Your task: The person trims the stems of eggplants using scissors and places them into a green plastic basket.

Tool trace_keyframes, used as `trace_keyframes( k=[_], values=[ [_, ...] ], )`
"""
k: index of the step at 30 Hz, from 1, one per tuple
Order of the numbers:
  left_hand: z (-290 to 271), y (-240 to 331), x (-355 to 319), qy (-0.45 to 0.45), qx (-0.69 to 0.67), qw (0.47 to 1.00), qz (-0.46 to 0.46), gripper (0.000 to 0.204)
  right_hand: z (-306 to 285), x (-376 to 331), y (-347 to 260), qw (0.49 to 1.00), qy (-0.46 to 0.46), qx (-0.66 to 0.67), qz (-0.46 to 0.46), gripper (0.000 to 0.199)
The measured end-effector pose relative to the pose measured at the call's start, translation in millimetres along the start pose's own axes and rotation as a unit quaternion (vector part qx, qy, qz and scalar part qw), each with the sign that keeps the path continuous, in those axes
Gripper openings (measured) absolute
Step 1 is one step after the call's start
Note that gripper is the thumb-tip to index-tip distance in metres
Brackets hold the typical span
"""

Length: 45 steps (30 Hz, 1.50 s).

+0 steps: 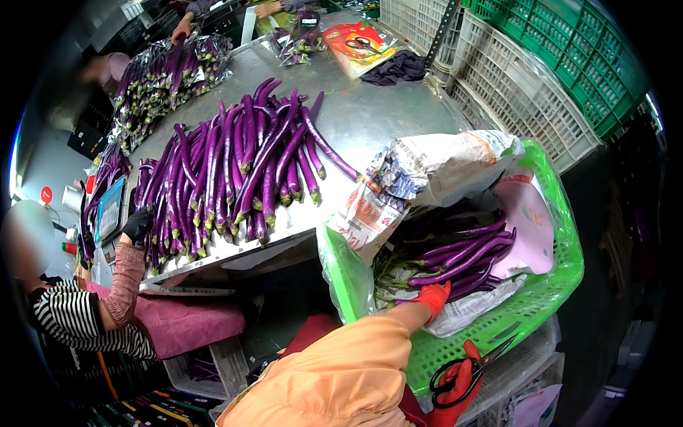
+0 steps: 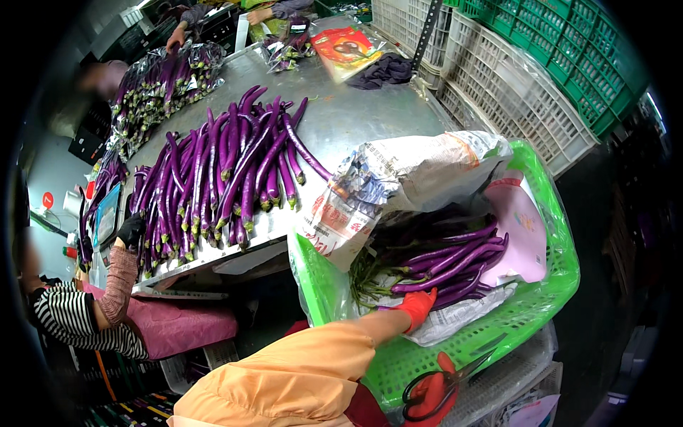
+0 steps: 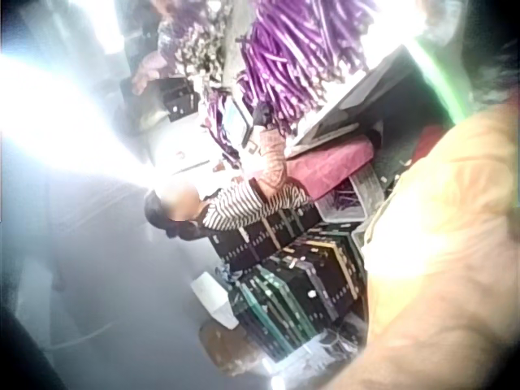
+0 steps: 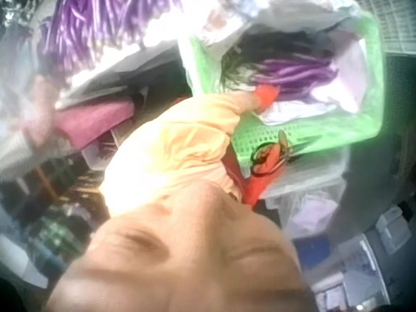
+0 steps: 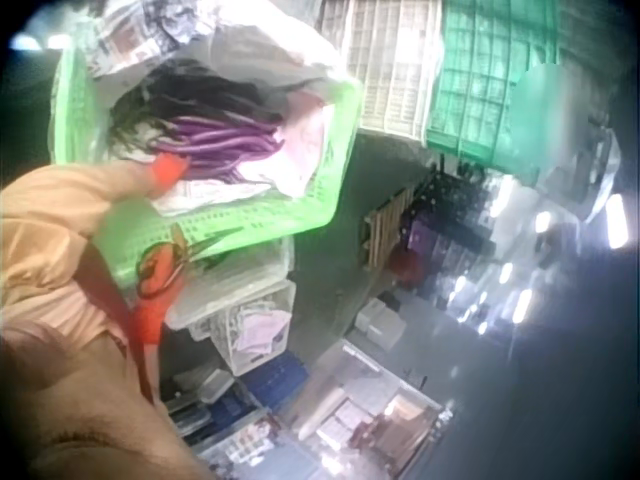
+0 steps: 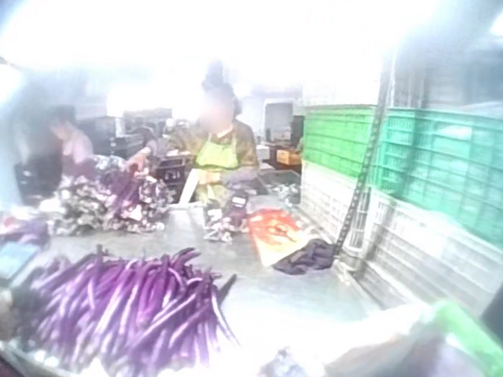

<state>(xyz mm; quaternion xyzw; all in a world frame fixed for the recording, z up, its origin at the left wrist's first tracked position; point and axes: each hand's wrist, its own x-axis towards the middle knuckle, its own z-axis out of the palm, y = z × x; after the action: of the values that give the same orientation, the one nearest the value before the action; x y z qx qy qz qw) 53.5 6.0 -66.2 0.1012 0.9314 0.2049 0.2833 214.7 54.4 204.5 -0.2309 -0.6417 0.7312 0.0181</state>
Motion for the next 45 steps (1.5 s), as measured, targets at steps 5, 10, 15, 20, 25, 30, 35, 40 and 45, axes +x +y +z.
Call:
trace_keyframes(
  k=[5,10,15,20,25,30,35,40,45],
  values=[
    [-64.1,-16.5,20.9,-0.165,-0.059,0.978,0.109,0.083,5.4,-1.3,-5.0,1.0,-0.013,0.012,-0.005,0.042],
    [-125.2,-36.4,-3.7,-0.406,-0.461,0.789,-0.004,0.055,10.3,-8.5,-5.5,0.999,-0.014,-0.007,-0.028,0.039],
    [-137.3,-14.3,-21.1,-0.462,-0.646,0.601,0.092,0.036,1.6,-0.3,8.9,0.999,0.011,0.031,-0.006,0.035],
    [-219.8,-30.1,-46.0,-0.422,-0.766,0.472,0.113,0.053,22.5,-7.6,-1.2,0.999,0.026,0.017,-0.022,0.035],
    [-317.2,2.7,-113.4,-0.448,-0.757,0.348,0.325,0.072,25.4,-7.5,-14.3,0.999,0.02,0.001,-0.028,0.033],
    [-364.0,-14.4,-168.3,-0.387,-0.759,0.296,0.432,0.089,57.5,-4.2,-43.1,0.99,-0.058,-0.032,-0.128,0.041],
    [-383.8,-87.1,-188.0,-0.303,-0.78,0.278,0.473,0.093,145.4,-4.0,-83.7,0.965,-0.176,-0.065,-0.184,0.048],
    [-379.5,-150.3,-219.3,-0.197,-0.814,0.321,0.442,0.085,224.7,16.6,-75.9,0.923,-0.311,0.223,0.048,0.037],
    [-353.6,-199.2,-218.9,-0.064,-0.851,0.408,0.324,0.066,289.5,8.7,-35.1,0.928,-0.285,-0.13,-0.201,0.066]
  ],
)
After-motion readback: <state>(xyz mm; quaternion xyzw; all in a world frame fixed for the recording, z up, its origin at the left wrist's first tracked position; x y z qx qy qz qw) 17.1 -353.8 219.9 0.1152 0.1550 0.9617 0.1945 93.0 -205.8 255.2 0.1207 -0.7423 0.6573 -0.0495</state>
